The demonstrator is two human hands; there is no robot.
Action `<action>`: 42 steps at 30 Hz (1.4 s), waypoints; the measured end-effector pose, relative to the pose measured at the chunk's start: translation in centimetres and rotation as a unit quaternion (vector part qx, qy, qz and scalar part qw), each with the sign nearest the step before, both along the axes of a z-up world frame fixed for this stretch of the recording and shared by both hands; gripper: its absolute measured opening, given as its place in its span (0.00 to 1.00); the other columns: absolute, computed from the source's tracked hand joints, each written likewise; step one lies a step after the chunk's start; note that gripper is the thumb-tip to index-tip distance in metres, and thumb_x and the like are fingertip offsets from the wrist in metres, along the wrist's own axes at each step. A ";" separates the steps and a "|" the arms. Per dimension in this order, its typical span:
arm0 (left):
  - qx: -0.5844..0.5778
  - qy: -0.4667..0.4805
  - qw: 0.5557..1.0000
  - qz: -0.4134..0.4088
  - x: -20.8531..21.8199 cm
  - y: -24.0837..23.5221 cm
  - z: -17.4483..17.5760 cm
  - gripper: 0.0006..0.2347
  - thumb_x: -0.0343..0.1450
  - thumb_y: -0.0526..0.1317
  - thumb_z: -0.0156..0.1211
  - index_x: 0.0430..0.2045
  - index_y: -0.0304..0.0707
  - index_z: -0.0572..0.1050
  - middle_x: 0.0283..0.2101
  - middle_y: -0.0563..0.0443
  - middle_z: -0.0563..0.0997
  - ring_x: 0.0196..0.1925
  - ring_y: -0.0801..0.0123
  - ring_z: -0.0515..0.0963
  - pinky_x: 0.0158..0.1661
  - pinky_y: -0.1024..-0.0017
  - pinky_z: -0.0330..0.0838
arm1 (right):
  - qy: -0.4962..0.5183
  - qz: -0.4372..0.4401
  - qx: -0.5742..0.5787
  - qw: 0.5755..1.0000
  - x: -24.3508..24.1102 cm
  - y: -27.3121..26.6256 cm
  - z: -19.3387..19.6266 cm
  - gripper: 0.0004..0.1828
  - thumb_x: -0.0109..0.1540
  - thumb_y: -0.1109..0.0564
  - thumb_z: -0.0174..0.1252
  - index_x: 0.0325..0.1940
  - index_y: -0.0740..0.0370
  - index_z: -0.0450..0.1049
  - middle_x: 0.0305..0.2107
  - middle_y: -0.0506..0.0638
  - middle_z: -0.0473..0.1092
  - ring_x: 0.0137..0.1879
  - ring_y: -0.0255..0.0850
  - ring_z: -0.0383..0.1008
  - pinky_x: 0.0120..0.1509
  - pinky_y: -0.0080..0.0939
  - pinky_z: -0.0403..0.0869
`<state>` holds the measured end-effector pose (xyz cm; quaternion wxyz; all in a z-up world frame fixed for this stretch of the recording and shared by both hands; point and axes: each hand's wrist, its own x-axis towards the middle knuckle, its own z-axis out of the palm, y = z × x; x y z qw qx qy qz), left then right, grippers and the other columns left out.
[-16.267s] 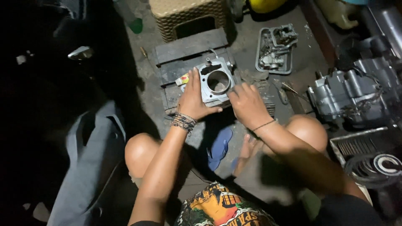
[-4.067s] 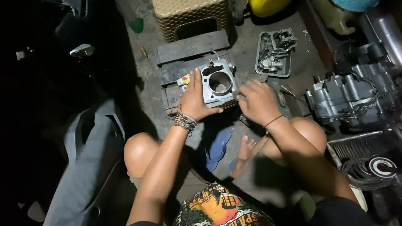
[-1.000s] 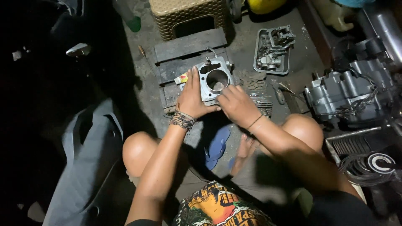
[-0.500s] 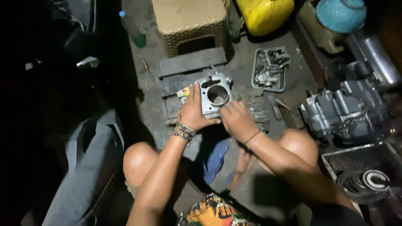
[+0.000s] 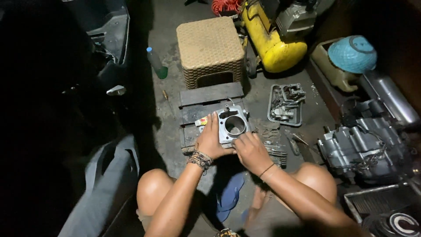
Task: Cleaning and inspecting the surface of a motorcycle cylinder head by hand.
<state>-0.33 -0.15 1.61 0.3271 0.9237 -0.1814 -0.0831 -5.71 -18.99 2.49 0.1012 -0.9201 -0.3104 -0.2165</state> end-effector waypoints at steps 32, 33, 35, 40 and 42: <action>0.004 -0.001 1.000 0.008 0.0 0.2 -0.3 0.64 0.49 0.59 0.80 0.73 0.30 0.39 0.71 0.19 0.51 0.73 0.33 0.58 0.65 0.47 0.62 | -0.008 -0.010 -0.011 1.000 0.7 -0.5 -0.2 0.08 0.55 0.58 0.65 0.32 0.59 0.71 0.25 0.52 0.66 0.38 0.51 0.71 0.41 0.48 0.68; 0.004 -0.002 1.000 0.006 0.0 0.1 -0.2 0.64 0.49 0.59 0.80 0.73 0.29 0.39 0.71 0.18 0.51 0.72 0.32 0.58 0.65 0.47 0.62 | -0.020 0.001 -0.007 1.000 0.7 -0.2 -0.1 0.08 0.55 0.58 0.64 0.30 0.59 0.70 0.24 0.51 0.65 0.37 0.50 0.70 0.40 0.48 0.67; -0.002 -0.005 1.000 0.001 0.0 0.1 -0.2 0.64 0.49 0.60 0.80 0.73 0.28 0.39 0.71 0.17 0.52 0.72 0.30 0.59 0.65 0.46 0.62 | 0.001 -0.009 -0.008 1.000 0.4 -0.7 0.7 0.08 0.56 0.60 0.64 0.30 0.59 0.70 0.25 0.51 0.65 0.38 0.49 0.70 0.40 0.47 0.67; -0.007 -0.013 1.000 0.005 0.1 0.1 -1.0 0.65 0.48 0.60 0.81 0.73 0.28 0.39 0.70 0.16 0.52 0.71 0.29 0.60 0.64 0.46 0.63 | 0.054 -0.043 -0.006 0.998 0.4 -2.4 0.7 0.05 0.56 0.62 0.63 0.34 0.59 0.73 0.28 0.50 0.68 0.39 0.48 0.71 0.42 0.46 0.67; -0.005 -0.014 1.000 0.005 0.1 0.0 -0.7 0.65 0.47 0.59 0.81 0.73 0.28 0.40 0.70 0.16 0.52 0.71 0.29 0.59 0.64 0.46 0.63 | 0.035 -0.044 -0.016 0.998 0.4 -2.3 0.6 0.08 0.55 0.61 0.65 0.32 0.60 0.71 0.26 0.51 0.67 0.38 0.49 0.70 0.41 0.48 0.67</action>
